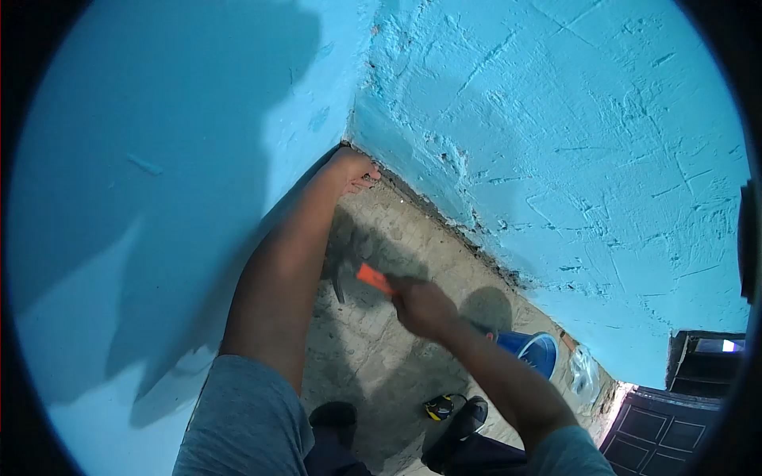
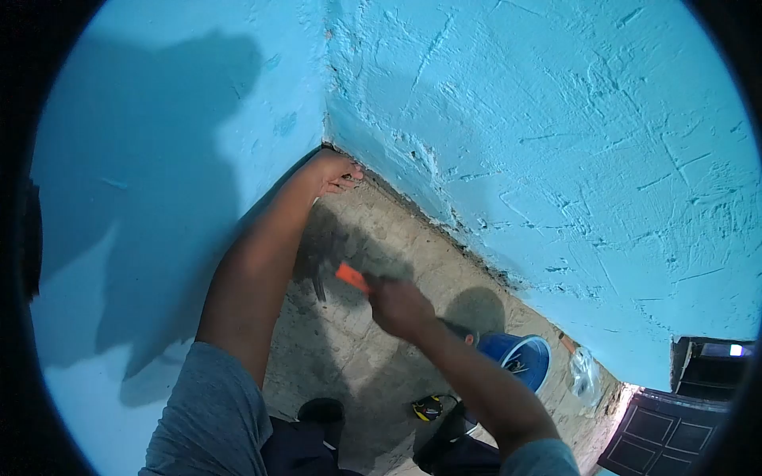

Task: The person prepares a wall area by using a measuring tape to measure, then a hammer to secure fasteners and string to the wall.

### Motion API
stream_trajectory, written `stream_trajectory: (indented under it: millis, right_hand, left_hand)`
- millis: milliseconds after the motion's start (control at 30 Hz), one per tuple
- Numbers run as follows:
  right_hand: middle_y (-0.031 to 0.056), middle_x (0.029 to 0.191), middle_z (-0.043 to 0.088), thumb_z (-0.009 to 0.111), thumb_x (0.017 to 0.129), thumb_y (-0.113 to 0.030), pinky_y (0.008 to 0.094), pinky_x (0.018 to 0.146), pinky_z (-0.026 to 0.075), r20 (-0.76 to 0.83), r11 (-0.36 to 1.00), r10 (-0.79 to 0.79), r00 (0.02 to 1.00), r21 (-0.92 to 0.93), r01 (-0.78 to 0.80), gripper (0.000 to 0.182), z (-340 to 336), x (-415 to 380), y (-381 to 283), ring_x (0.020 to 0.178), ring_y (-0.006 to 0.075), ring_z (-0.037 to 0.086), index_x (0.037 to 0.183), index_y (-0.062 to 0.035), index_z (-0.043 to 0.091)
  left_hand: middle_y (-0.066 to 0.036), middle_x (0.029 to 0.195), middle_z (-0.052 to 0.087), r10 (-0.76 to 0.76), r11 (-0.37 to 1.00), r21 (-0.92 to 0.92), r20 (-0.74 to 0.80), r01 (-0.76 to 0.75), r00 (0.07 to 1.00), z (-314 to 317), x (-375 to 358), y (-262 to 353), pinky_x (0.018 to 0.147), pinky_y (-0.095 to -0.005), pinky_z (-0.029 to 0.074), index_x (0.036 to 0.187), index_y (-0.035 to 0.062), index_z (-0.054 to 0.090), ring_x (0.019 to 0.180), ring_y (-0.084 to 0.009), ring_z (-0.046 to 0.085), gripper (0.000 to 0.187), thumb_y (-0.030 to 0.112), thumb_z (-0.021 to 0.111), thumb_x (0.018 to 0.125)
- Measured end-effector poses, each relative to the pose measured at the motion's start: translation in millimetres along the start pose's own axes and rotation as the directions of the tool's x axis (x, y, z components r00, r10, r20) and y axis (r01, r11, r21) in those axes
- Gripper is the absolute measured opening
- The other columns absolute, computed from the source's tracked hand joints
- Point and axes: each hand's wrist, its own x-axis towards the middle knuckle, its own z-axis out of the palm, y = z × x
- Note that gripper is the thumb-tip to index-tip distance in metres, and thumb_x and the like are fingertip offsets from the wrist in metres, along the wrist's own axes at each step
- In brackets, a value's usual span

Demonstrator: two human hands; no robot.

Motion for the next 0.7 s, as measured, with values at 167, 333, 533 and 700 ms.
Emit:
stream_trajectory:
  millis: [167, 333, 533, 700]
  right_hand:
    - [0.0218, 0.11, 0.069, 0.059, 0.1, -0.02, 0.0527, 0.088, 0.054, -0.066, 0.977, 0.167, 0.984, 0.148, -0.156, 0.041, 68.8, -85.7, 5.9, 0.102, 0.0443, 0.067, 0.139, -0.0087, 0.06]
    - [0.0226, 0.122, 0.068, 0.059, 0.101, -0.023, 0.051, 0.095, 0.052, -0.127, 0.922, 0.33, 0.936, 0.255, -0.29, 0.043, 120.8, -129.8, 22.3, 0.112, 0.0427, 0.066, 0.141, -0.0078, 0.059]
    - [0.0242, 0.134, 0.065, 0.057, 0.1, -0.021, 0.0495, 0.103, 0.05, -0.119, 0.861, 0.414, 0.902, 0.372, -0.347, 0.049, 131.9, -158.2, 49.2, 0.123, 0.041, 0.063, 0.147, -0.0071, 0.054]
    - [0.0231, 0.129, 0.066, 0.055, 0.098, -0.015, 0.0506, 0.099, 0.052, 0.133, 0.917, 0.319, 0.938, 0.205, -0.341, 0.049, 58.0, -191.6, 42.7, 0.119, 0.0405, 0.065, 0.146, -0.0078, 0.055]
  left_hand:
    - [-0.01, 0.126, 0.071, 0.034, 0.999, 0.022, -0.031, -0.033, 0.999, 2.9, 14.3, -12.2, 0.105, -0.0443, 0.05, 0.132, 0.0045, 0.064, 0.124, -0.0284, 0.064, 0.033, 0.021, 0.064, 0.103]
    - [-0.009, 0.106, 0.076, 0.291, 0.953, 0.169, -0.291, -0.251, 0.911, 12.9, 28.3, -37.7, 0.086, -0.0389, 0.055, 0.117, 0.0021, 0.073, 0.097, -0.0234, 0.072, 0.027, 0.023, 0.069, 0.099]
    - [-0.025, 0.109, 0.075, 0.435, 0.79, 0.599, -0.396, -0.132, 0.808, 20.2, 20.0, -56.0, 0.09, -0.049, 0.056, 0.113, 0.0004, 0.076, 0.103, -0.041, 0.071, 0.046, 0.042, 0.063, 0.099]
    - [-0.02, 0.104, 0.076, 0.55, 0.745, 0.647, -0.46, -0.161, 0.697, 35.0, 12.4, -79.1, 0.086, -0.049, 0.055, 0.114, 0.0028, 0.076, 0.096, -0.0417, 0.071, 0.035, 0.031, 0.061, 0.1]
